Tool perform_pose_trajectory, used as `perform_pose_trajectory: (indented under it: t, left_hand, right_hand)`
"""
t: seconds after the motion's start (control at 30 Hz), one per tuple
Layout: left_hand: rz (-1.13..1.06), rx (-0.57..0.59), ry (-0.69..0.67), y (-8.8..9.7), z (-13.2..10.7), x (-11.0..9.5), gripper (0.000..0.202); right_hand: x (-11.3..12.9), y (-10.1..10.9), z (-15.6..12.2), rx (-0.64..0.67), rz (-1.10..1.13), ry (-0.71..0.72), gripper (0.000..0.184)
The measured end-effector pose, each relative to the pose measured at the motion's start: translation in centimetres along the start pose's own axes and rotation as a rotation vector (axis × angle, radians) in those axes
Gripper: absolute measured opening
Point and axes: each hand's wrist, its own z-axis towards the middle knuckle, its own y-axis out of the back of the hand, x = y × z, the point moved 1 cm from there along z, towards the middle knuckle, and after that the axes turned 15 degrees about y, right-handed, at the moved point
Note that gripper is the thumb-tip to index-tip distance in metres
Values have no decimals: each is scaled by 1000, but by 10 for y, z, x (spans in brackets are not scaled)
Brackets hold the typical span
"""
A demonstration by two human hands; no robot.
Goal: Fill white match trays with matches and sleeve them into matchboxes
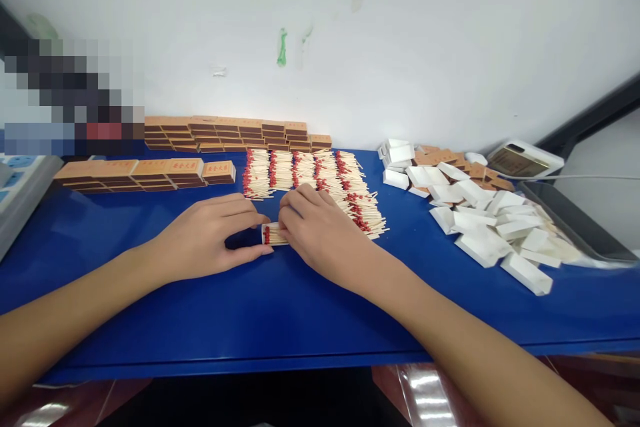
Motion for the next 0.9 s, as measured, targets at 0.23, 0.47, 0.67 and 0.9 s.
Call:
perform_pose_trajectory:
  t: [0.23, 0.47, 0.67, 0.9]
  left_hand:
    - [-23, 3, 31, 1, 1, 3, 32]
    - [-30, 19, 65, 0, 1, 5, 35]
    - [-25, 29, 35, 0, -1, 2, 34]
    - [-20, 34, 32, -1, 0, 2, 35]
  right_hand:
    - [-18, 12, -7, -139, 47, -20, 20]
    - [-62, 13, -29, -123, -2, -137, 14]
    - [-57, 1, -21, -107, -19, -93, 24]
    - [-63, -8, -17, -169, -32, -32, 18]
